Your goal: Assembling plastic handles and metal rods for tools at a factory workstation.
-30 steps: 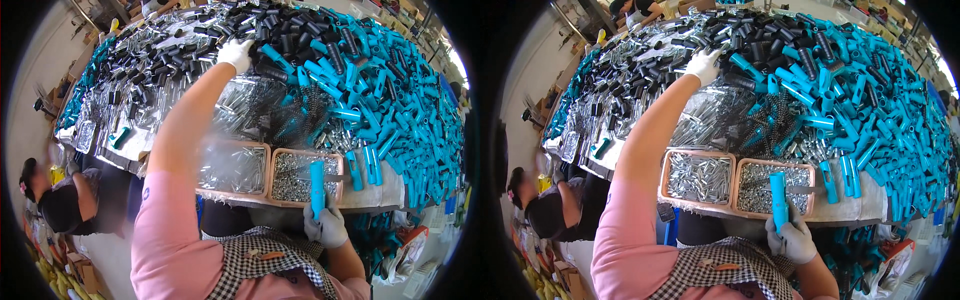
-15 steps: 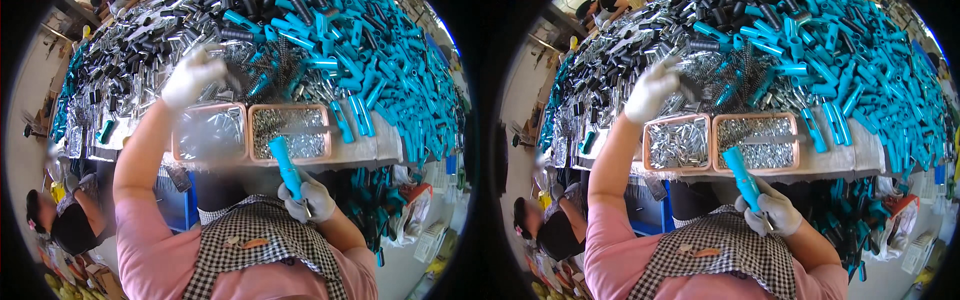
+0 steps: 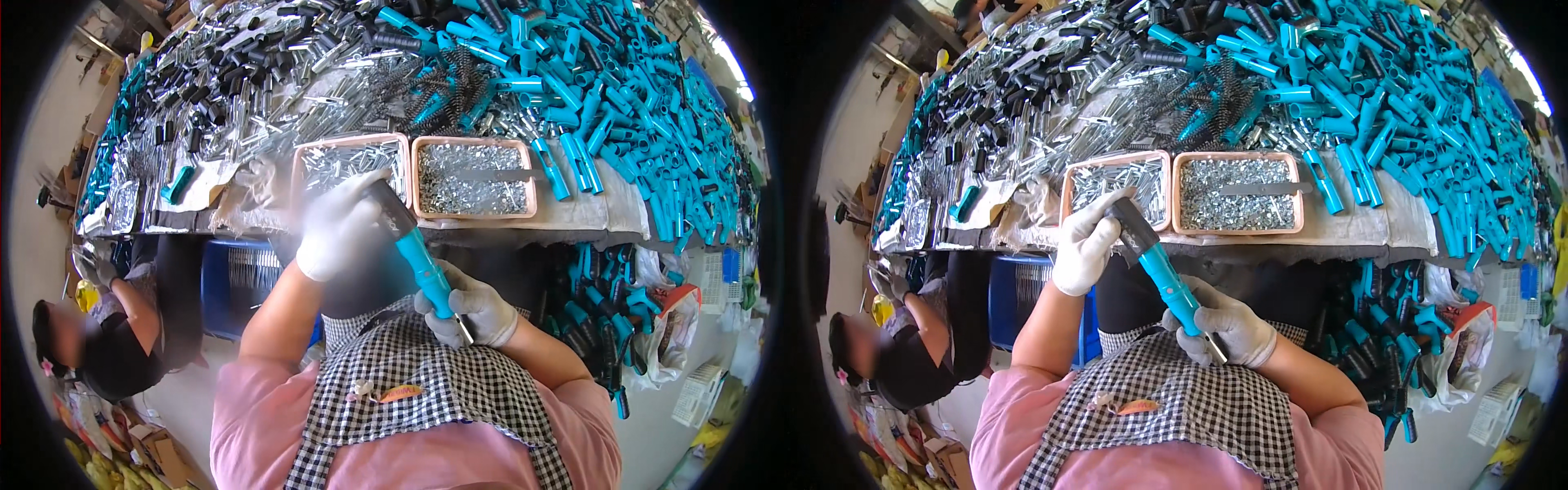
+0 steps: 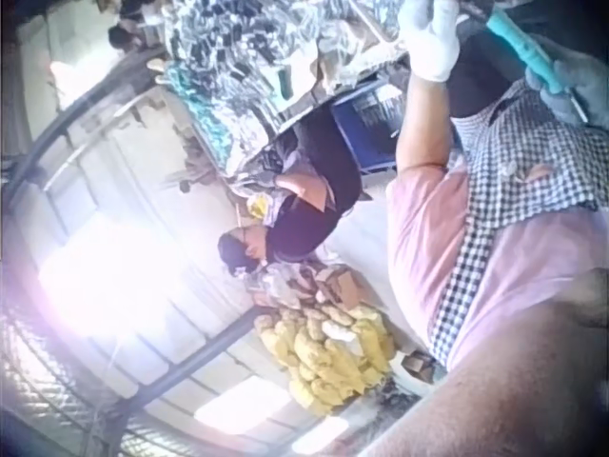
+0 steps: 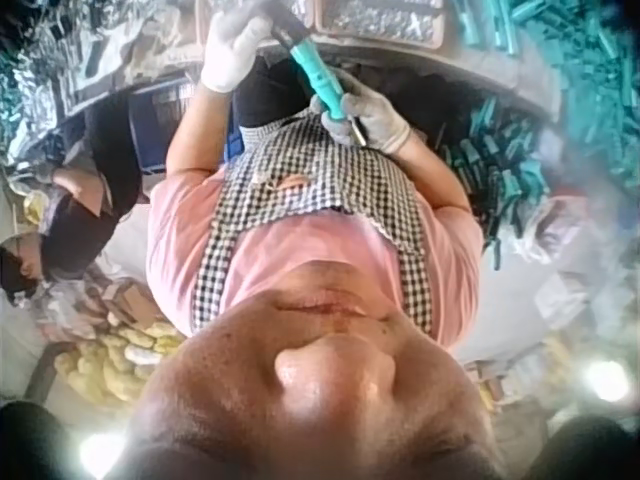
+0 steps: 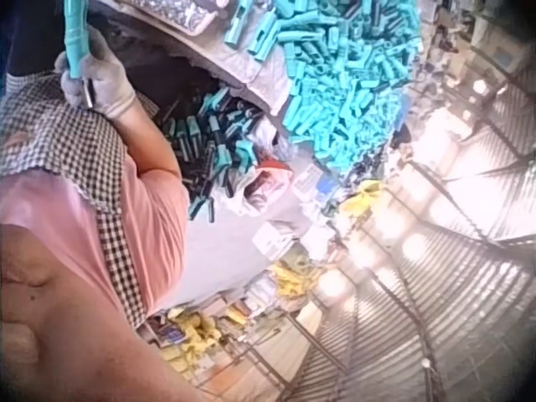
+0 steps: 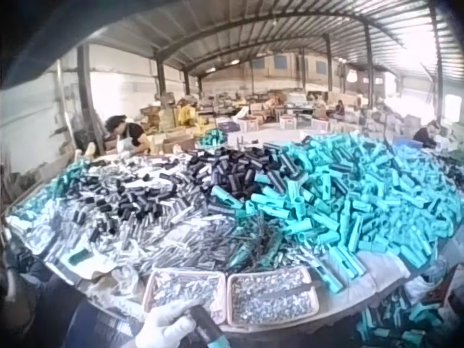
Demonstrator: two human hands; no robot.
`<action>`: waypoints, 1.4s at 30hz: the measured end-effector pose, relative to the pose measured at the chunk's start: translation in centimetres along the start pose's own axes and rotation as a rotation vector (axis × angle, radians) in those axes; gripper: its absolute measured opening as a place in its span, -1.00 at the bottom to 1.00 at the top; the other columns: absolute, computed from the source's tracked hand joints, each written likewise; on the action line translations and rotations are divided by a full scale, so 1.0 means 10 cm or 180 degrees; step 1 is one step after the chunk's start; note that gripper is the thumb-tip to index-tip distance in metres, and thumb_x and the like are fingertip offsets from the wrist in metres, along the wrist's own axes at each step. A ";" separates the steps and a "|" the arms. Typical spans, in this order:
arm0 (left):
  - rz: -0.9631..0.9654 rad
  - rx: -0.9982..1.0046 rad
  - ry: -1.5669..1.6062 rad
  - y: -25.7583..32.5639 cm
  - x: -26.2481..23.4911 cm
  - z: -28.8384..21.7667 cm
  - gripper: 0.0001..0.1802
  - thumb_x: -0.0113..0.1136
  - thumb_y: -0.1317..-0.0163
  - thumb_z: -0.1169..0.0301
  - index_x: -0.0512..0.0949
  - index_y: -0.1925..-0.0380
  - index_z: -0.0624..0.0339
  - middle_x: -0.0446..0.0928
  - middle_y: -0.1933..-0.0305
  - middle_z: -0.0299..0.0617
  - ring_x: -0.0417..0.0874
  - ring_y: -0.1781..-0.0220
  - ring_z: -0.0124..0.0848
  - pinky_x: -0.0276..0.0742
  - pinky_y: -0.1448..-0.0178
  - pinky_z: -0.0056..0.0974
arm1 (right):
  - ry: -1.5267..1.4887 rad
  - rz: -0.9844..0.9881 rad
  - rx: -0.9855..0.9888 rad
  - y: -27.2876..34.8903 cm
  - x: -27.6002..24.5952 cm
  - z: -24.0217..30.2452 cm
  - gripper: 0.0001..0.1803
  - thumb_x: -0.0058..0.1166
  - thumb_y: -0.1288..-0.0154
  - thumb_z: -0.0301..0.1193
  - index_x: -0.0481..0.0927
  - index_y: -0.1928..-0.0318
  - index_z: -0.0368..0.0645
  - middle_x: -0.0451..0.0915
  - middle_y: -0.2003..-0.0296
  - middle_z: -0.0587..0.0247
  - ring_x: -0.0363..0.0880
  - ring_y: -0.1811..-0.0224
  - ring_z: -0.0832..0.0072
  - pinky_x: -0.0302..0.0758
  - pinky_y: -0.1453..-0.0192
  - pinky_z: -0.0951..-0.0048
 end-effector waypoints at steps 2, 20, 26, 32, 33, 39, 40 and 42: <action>-0.0171 -0.0400 0.0626 0.00 -0.02 0.07 -0.55 0.08 -0.43 0.35 0.53 -0.22 0.40 0.63 0.00 -0.16 0.58 -0.03 -0.46 0.45 -0.21 -0.33 | -0.0192 0.0030 -0.0012 -0.03 0.01 -0.04 -0.04 0.32 -0.26 -0.08 0.07 -0.53 0.00 0.56 0.06 0.13 0.45 0.50 0.48 0.42 0.53 0.42; -0.0283 -0.1231 0.3967 0.32 0.73 0.20 -0.48 -0.04 -0.49 -0.10 0.34 -0.16 0.06 0.43 0.34 -0.08 0.51 0.52 -0.30 0.56 0.39 -0.16 | 0.2806 -0.0278 0.0135 -0.55 0.04 0.39 -0.48 0.36 -0.17 -0.15 0.55 0.03 -0.27 0.64 0.28 0.17 0.68 0.17 0.20 0.58 -0.03 0.24; 0.0421 -0.1469 0.3500 0.50 0.96 0.27 -0.42 0.03 -0.45 -0.11 0.33 -0.08 0.19 0.45 0.35 -0.09 0.54 0.51 -0.32 0.58 0.37 -0.18 | 0.7962 -0.1718 -0.1110 -0.74 -0.09 1.73 -0.68 0.28 -0.16 -0.27 0.66 0.06 -0.04 0.58 0.01 0.10 0.52 -0.09 0.09 0.50 -0.20 0.11; 0.0933 -0.1675 0.3918 0.83 1.28 0.07 -0.48 0.27 -0.36 0.10 0.36 -0.06 0.24 0.47 0.40 -0.16 0.57 0.44 -0.37 0.61 0.33 -0.21 | 0.7952 -0.1510 -0.1452 -0.80 -0.32 1.81 -0.75 0.25 -0.19 -0.28 0.68 0.13 -0.04 0.60 0.02 0.21 0.47 -0.13 0.08 0.46 -0.25 0.13; 0.0907 -0.1670 0.3909 0.79 1.24 0.03 -0.48 0.27 -0.36 0.10 0.36 -0.06 0.24 0.47 0.40 -0.16 0.57 0.44 -0.37 0.61 0.33 -0.21 | 0.7949 -0.1480 -0.1471 -0.77 -0.32 1.82 -0.75 0.25 -0.19 -0.28 0.68 0.13 -0.04 0.60 0.02 0.21 0.47 -0.13 0.08 0.46 -0.25 0.13; 0.0287 -0.0690 0.0511 0.33 0.74 0.13 -0.64 0.42 -0.12 0.44 0.57 0.09 0.29 0.65 0.30 -0.21 0.69 0.28 -0.42 0.64 0.14 -0.23 | 0.4684 -0.1757 -0.2488 -0.17 -0.14 2.09 -0.84 0.14 -0.31 -0.50 0.66 0.16 -0.32 0.72 0.31 0.10 0.73 0.33 0.39 0.60 0.22 0.41; 0.0346 -0.0125 -0.0219 0.30 0.70 0.03 -0.44 0.32 -0.19 0.26 0.47 -0.19 0.14 0.59 0.24 -0.03 0.67 0.26 -0.15 0.63 0.18 -0.09 | 0.5226 -0.1499 -0.2518 -0.11 0.09 2.00 -0.86 0.16 -0.29 -0.50 0.67 0.19 -0.31 0.72 0.32 0.11 0.73 0.31 0.39 0.60 0.20 0.41; 0.0474 -0.0149 -0.0563 0.17 0.67 -0.07 -0.48 0.40 -0.12 0.27 0.53 -0.07 0.20 0.65 0.24 -0.02 0.72 0.24 -0.14 0.63 0.11 -0.12 | 0.5624 -0.0966 -0.2138 -0.02 0.36 1.79 -0.88 0.24 -0.23 -0.49 0.71 0.24 -0.27 0.71 0.33 0.10 0.71 0.25 0.37 0.59 0.16 0.38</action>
Point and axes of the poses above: each hand's wrist, its own y-axis away from the middle knuckle, its own x-axis out of the palm, z = x × y, the point moved 10 cm from there along -y, towards the middle knuckle
